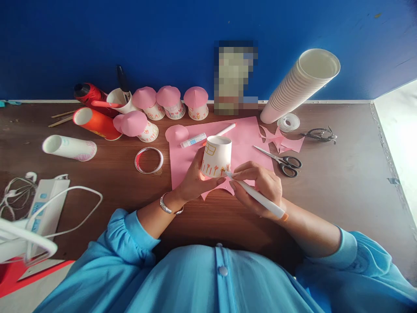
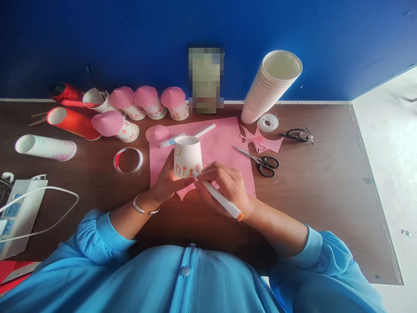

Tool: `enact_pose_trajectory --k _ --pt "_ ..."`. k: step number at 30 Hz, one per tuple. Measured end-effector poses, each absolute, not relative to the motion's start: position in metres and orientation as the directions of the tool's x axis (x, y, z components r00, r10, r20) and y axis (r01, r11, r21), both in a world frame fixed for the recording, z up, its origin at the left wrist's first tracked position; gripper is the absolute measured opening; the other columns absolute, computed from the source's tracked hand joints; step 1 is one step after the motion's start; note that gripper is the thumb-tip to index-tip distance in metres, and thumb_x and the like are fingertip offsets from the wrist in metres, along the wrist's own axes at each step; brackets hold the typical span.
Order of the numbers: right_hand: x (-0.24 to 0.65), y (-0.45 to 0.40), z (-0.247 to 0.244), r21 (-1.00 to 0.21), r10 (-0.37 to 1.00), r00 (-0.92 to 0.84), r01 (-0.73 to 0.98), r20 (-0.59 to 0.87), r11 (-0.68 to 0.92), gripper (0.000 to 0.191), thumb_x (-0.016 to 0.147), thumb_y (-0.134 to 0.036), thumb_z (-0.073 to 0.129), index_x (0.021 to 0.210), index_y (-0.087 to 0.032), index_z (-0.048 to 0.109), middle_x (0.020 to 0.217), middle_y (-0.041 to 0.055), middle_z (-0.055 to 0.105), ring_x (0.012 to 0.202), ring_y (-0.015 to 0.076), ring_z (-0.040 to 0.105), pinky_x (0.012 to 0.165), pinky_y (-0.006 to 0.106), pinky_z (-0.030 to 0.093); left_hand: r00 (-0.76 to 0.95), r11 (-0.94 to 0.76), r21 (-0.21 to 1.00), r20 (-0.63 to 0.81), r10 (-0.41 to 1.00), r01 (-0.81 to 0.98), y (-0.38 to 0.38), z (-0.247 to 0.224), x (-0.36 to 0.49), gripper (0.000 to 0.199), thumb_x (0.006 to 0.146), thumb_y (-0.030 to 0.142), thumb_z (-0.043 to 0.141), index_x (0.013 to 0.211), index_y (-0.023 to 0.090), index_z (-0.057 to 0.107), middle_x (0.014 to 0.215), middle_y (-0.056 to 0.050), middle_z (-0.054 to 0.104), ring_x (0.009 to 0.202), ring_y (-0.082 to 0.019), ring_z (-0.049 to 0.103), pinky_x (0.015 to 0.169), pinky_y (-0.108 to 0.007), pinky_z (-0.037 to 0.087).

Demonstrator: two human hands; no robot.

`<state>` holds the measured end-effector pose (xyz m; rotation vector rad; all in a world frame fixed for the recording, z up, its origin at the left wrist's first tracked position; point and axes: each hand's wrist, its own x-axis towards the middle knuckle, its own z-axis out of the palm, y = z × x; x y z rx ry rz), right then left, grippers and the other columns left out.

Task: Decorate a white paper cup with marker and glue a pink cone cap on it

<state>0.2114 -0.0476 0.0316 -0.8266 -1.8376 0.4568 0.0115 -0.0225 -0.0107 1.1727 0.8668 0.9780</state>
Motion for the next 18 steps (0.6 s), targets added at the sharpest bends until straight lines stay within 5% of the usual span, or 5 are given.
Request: enact_pose_trajectory --k 18 --pt "0.2169 -0.0478 0.0269 -0.709 0.742 -0.161 0.22 0.651 0.67 0.023 0.09 -0.009 0.074 0.107 -0.022 0.066 0.085 0.0028 0.072 0.076 0.0197 0.074 0.065 0.032 0.063 0.467 0.301 0.841 -0.066 0.882 -0.449 -0.0171 -0.0096 0.0131 0.056 0.08 0.045 0.089 0.131 0.029 0.07 0.121 -0.007 0.079 0.119 -0.033 0.074 0.109 -0.054 0.057"
